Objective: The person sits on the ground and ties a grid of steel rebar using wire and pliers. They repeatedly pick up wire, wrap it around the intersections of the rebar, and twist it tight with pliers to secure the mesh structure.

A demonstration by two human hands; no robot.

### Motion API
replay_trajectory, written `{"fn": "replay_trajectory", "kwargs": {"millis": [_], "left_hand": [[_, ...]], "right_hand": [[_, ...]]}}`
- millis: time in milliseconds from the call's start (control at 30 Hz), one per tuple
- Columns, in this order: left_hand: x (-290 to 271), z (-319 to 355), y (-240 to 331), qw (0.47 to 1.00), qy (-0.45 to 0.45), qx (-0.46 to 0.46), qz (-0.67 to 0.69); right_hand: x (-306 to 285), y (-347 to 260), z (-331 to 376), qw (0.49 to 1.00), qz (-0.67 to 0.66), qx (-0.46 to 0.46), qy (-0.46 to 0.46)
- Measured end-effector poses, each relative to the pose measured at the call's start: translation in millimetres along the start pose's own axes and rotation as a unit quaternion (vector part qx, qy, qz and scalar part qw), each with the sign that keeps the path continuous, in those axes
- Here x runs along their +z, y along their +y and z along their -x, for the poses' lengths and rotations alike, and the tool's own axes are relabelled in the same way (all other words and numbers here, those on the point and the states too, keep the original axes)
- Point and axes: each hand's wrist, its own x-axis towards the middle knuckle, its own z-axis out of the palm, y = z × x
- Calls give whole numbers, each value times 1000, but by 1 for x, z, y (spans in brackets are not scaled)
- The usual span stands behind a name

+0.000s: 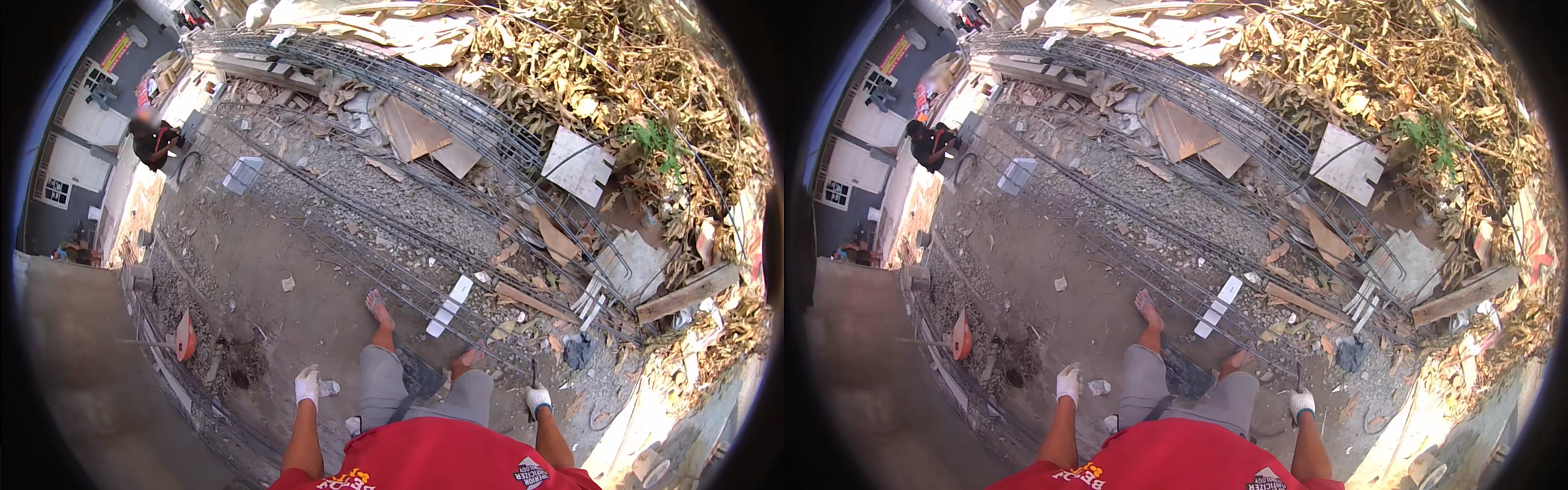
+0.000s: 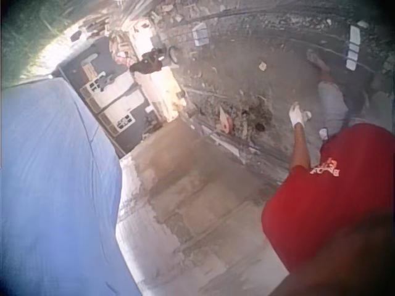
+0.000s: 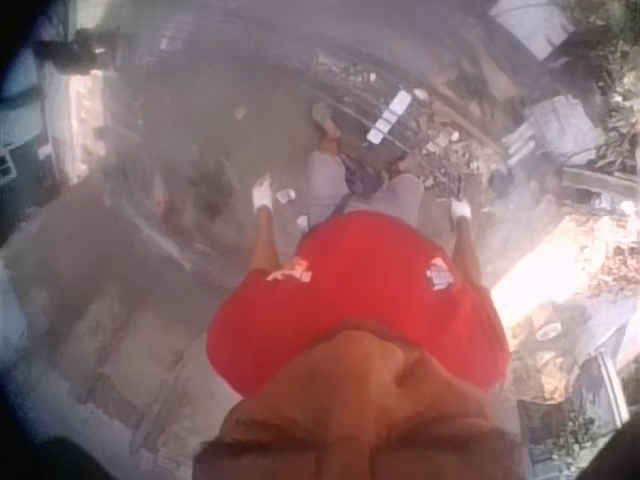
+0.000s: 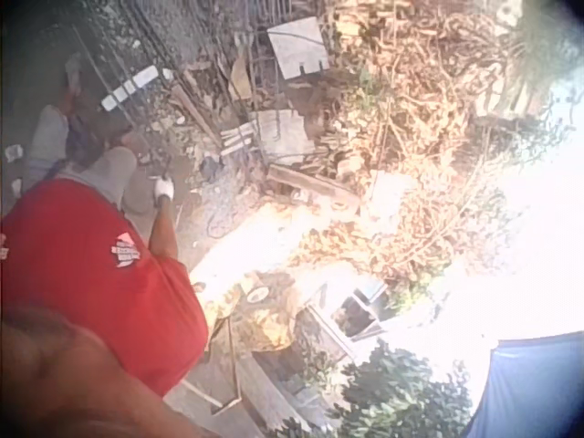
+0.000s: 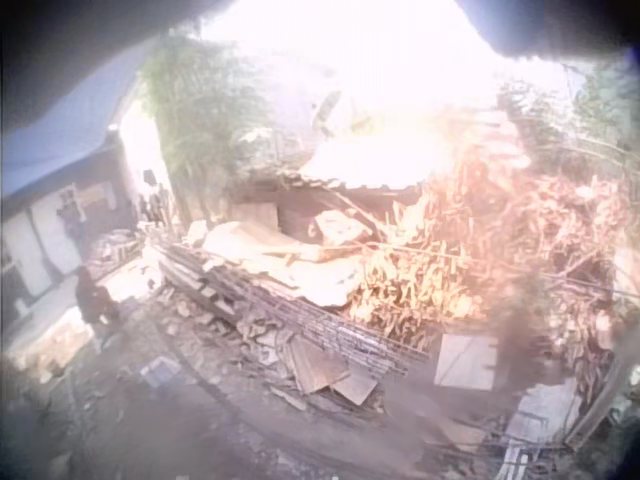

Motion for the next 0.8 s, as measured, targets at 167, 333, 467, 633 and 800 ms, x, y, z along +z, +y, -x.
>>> {"fn": "replay_trajectory", "kwargs": {"millis": [167,333,467,633,800], "left_hand": [[-30,-3,-89,986,42,-135,94],[-98,-46,-203,978,53,-200,-26],[-144,-169,-163,982,8,-150,-113],[-227,-259,66,969,-13,-100,224],[-326,-290,181,967,35,-3,253]], "right_hand": [[-21,14,105,980,6,199,-17],[29,-1,96,975,38,212,-51],[155,-135,124,979,-101,169,49],[295,-326,96,996,16,-90,-10],[418,-584,175,935,179,-307,19]]}}
